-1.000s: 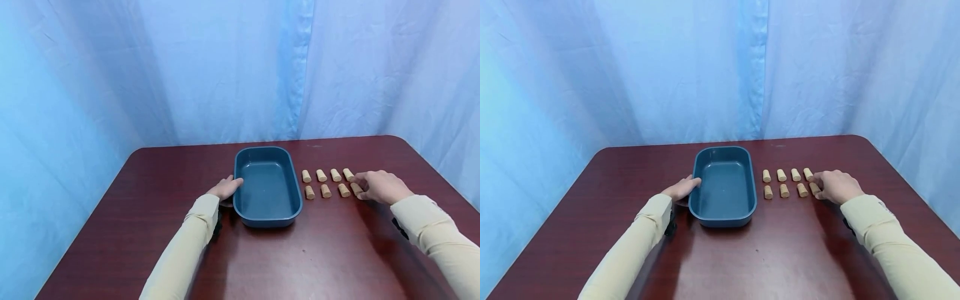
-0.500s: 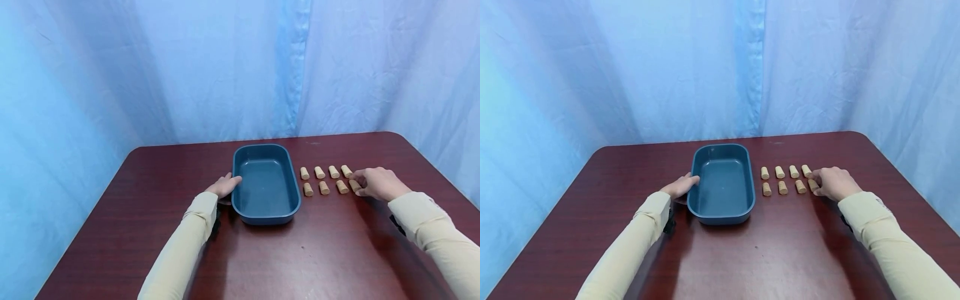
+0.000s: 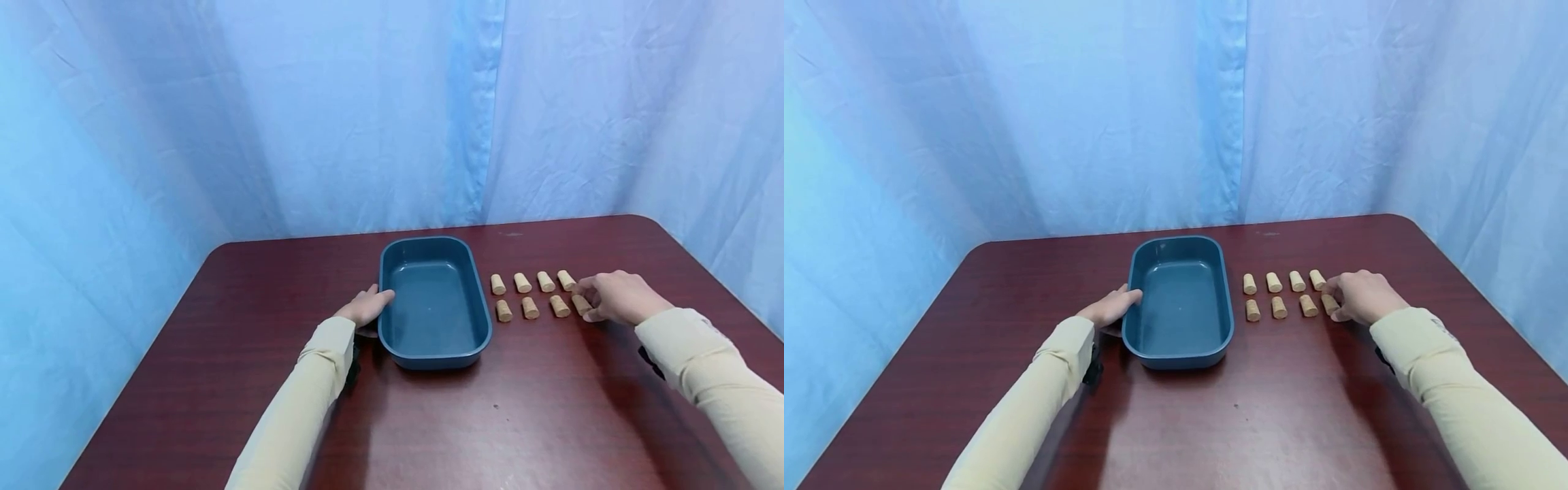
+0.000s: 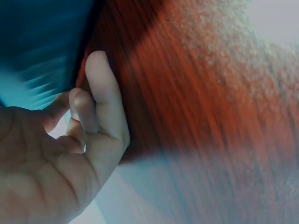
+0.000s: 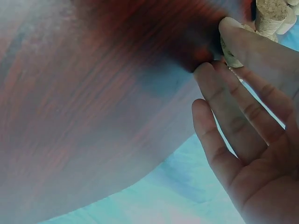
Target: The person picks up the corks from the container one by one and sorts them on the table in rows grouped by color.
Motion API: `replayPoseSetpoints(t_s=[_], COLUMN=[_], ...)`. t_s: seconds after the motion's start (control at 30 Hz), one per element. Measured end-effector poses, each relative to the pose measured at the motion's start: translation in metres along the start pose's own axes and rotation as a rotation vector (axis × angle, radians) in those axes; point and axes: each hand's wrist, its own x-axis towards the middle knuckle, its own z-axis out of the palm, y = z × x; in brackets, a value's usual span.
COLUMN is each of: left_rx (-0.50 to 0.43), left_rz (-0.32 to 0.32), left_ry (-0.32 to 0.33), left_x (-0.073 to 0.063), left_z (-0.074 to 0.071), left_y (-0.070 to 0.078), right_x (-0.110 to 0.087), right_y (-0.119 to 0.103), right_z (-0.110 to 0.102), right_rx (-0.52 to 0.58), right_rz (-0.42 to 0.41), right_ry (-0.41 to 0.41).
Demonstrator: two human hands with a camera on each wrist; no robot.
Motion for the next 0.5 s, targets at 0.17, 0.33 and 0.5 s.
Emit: replayPoseSetpoints(t_s=[0.17,0.33,0.5], left_rx=[-0.022,-0.052,-0.065], left_rz=[-0.004,-0.030,-0.013], left_ry=[-0.005,-0.022,-0.005], left_x=[-0.002,-0.002,-0.003], left_z=[-0.002,-0.006,-0.013], left_y=[-0.001,0.002,0.005], right_x=[0.001,0.003,0.000], right_y=[-0.001,-0.003,0.000], right_z=[0.002,0.001,-0.003], right_rx=[0.022,0.039,0.092], right_rz=[0.010,0.017,0.019], right_ry=[0.010,-0.014,-0.065])
